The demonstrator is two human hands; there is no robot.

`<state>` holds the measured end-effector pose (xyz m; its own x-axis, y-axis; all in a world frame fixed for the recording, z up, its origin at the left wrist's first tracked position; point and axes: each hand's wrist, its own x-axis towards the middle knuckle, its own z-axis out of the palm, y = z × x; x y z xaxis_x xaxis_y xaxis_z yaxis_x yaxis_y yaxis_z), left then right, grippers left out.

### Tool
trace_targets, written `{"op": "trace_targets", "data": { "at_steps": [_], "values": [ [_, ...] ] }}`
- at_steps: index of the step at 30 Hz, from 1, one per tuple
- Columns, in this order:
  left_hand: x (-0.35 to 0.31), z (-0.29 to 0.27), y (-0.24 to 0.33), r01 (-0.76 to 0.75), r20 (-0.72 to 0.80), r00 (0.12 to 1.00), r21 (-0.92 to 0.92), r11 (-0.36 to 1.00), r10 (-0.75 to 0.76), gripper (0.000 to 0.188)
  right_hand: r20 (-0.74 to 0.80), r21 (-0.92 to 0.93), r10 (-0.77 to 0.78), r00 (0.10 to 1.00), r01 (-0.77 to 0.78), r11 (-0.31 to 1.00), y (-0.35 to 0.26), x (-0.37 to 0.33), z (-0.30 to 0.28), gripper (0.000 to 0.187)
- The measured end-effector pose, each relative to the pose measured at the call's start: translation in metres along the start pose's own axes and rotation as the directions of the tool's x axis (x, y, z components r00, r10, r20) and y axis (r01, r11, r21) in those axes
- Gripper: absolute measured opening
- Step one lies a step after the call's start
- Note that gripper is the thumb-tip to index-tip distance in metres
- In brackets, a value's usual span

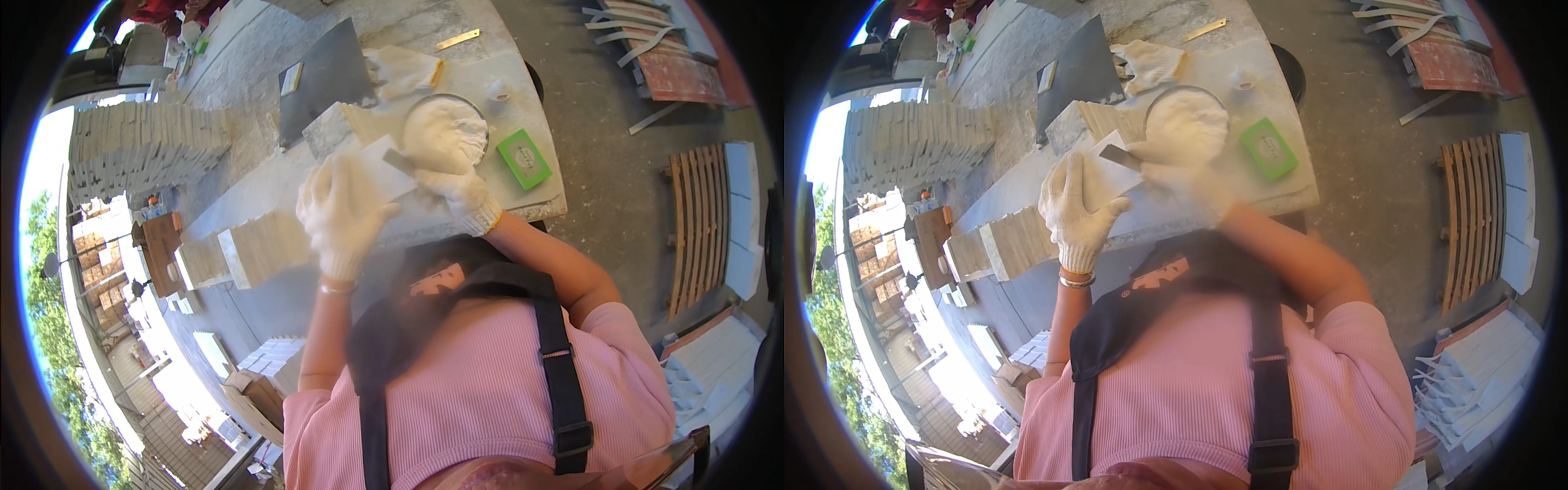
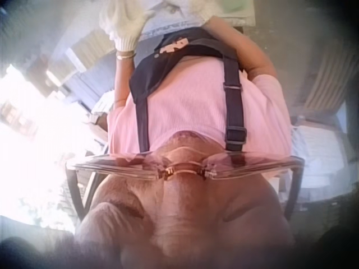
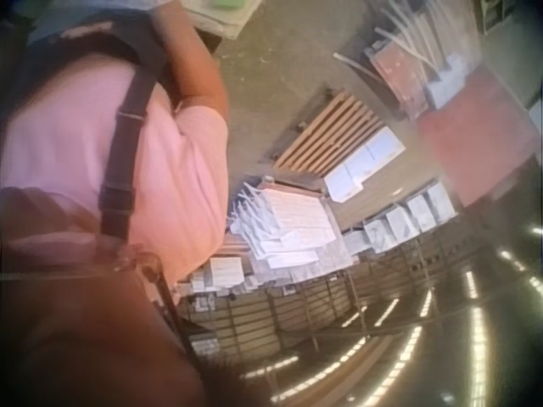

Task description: The person sands the edges of small rectangular tiles using a green sanding block, then applies a white paste from a metal container with a small spatula to the edges. The person repeats this sequence on multiple tiles at a workbench.

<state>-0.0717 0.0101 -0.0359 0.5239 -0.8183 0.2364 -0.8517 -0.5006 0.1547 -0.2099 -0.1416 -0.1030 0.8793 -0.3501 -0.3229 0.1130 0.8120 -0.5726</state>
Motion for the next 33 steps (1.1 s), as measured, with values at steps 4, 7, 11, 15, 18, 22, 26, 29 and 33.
{"op": "trace_targets", "data": {
  "at_steps": [4, 7, 11, 15, 18, 22, 26, 29, 33],
  "values": [
    [0.0, -0.001, -0.001, -0.022, -0.003, 1.0, 0.002, 1.0, 0.022, 0.106, 0.135, 0.032, 0.001, 0.991, -0.006, 0.999, -0.004, -0.014, -0.004, 0.042],
    [0.001, 0.0, -0.001, -0.026, -0.006, 1.0, 0.001, 1.0, 0.026, 0.107, 0.157, -0.039, -0.023, 0.987, 0.03, 0.999, -0.013, 0.002, 0.0, 0.045],
    [0.002, 0.0, -0.002, -0.017, -0.003, 1.0, -0.01, 1.0, 0.017, 0.106, 0.074, -0.088, -0.031, 0.997, 0.038, 0.995, -0.011, 0.004, 0.005, 0.044],
    [0.001, 0.0, -0.001, -0.019, -0.006, 1.0, 0.002, 1.0, 0.019, 0.105, 0.011, -0.06, 0.065, 0.998, -0.064, 0.996, -0.001, -0.023, -0.003, 0.043],
    [0.001, -0.001, 0.0, -0.021, -0.003, 1.0, 0.007, 1.0, 0.021, 0.105, 0.004, -0.118, -0.086, 0.996, 0.086, 0.989, 0.0, -0.013, -0.006, 0.044],
    [0.002, -0.002, 0.0, -0.024, 0.008, 1.0, 0.005, 1.0, 0.024, 0.105, 0.071, -0.188, -0.125, 0.99, 0.137, 0.973, -0.012, 0.021, -0.008, 0.044],
    [0.001, -0.002, 0.0, -0.025, 0.0, 1.0, 0.003, 1.0, 0.025, 0.105, 0.053, -0.087, -0.099, 0.994, 0.103, 0.991, -0.003, 0.016, -0.003, 0.038],
    [0.001, -0.001, 0.0, -0.009, -0.006, 1.0, -0.003, 1.0, 0.009, 0.106, 0.064, 0.058, 0.003, 0.998, -0.007, 0.998, 0.004, -0.014, -0.007, 0.037],
    [0.001, 0.001, 0.0, -0.011, -0.003, 1.0, -0.015, 1.0, 0.011, 0.107, 0.053, -0.087, -0.033, 0.998, 0.038, 0.995, 0.001, -0.017, -0.01, 0.047]
  ]
}}
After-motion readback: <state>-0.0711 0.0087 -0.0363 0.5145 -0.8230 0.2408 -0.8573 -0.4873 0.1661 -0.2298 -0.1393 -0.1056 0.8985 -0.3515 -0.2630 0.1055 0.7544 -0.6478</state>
